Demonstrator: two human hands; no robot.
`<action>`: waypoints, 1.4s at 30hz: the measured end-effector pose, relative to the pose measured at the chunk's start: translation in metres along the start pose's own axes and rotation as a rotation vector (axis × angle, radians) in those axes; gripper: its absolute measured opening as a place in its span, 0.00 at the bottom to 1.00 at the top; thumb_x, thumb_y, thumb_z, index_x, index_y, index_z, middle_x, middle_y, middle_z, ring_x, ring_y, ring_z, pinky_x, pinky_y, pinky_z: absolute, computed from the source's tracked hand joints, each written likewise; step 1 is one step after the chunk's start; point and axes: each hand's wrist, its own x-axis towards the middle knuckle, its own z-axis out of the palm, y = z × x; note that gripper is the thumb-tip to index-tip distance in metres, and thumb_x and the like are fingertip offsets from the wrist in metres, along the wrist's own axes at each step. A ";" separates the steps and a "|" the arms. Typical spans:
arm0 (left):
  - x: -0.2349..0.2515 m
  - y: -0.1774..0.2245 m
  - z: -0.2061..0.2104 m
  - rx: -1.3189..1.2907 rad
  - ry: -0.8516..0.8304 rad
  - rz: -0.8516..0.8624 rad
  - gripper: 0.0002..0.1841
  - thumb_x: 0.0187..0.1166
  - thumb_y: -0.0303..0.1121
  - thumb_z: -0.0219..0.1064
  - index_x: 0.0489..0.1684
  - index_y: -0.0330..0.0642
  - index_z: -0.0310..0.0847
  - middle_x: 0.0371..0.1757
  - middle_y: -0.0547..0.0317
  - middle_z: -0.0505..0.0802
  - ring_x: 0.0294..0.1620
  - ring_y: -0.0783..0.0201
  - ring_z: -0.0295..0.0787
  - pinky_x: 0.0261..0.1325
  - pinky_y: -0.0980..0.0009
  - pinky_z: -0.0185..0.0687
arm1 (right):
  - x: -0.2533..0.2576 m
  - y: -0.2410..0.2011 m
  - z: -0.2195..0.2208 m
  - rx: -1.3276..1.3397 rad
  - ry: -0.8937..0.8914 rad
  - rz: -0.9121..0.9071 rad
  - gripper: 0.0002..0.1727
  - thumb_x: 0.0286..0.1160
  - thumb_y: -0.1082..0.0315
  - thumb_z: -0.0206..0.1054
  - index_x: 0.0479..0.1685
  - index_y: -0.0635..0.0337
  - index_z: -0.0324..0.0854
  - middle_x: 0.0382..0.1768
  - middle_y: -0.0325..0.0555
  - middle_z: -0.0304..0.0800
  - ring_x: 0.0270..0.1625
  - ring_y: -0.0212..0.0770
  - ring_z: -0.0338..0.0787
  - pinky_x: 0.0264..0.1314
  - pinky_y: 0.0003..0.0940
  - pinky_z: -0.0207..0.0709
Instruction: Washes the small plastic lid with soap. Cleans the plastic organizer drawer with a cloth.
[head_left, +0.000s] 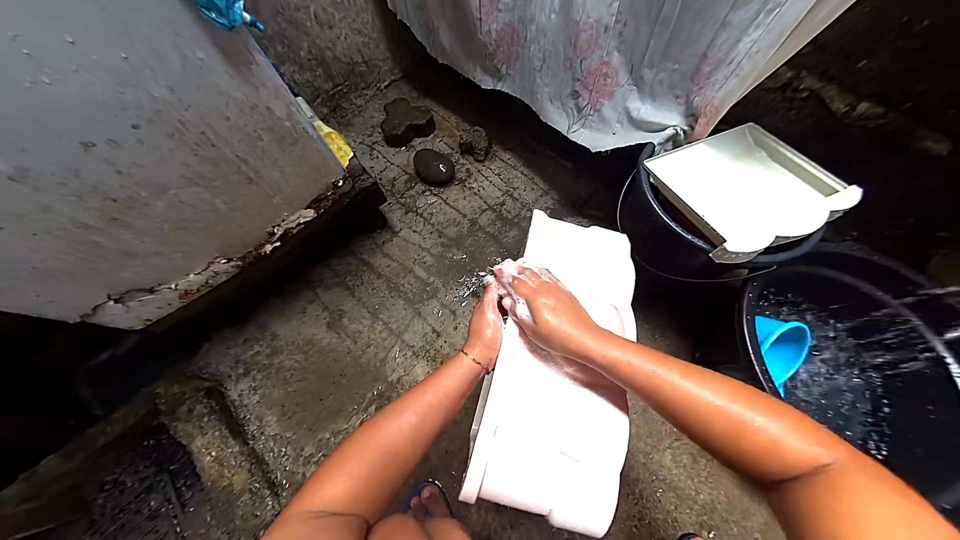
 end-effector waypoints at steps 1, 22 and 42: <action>0.001 0.002 0.000 0.005 -0.022 -0.048 0.30 0.97 0.47 0.29 0.68 0.38 0.77 0.50 0.56 0.89 0.51 0.72 0.86 0.58 0.73 0.82 | -0.008 0.004 -0.005 -0.019 -0.018 0.025 0.28 0.90 0.59 0.53 0.87 0.54 0.70 0.87 0.48 0.70 0.92 0.49 0.61 0.95 0.59 0.46; 0.045 -0.009 0.055 -0.084 0.076 -0.086 0.28 0.97 0.49 0.34 0.66 0.38 0.76 0.49 0.53 0.88 0.49 0.66 0.86 0.55 0.65 0.83 | -0.106 0.025 0.045 -0.182 0.284 -0.141 0.27 0.92 0.52 0.49 0.76 0.54 0.82 0.73 0.60 0.85 0.79 0.65 0.80 0.82 0.69 0.66; 0.055 -0.009 0.059 -0.201 0.057 -0.090 0.25 0.96 0.51 0.35 0.67 0.46 0.74 0.47 0.58 0.90 0.48 0.65 0.89 0.51 0.62 0.87 | -0.204 0.044 0.099 -0.268 0.250 -0.465 0.27 0.90 0.68 0.52 0.85 0.35 0.71 0.84 0.34 0.75 0.89 0.49 0.69 0.85 0.74 0.55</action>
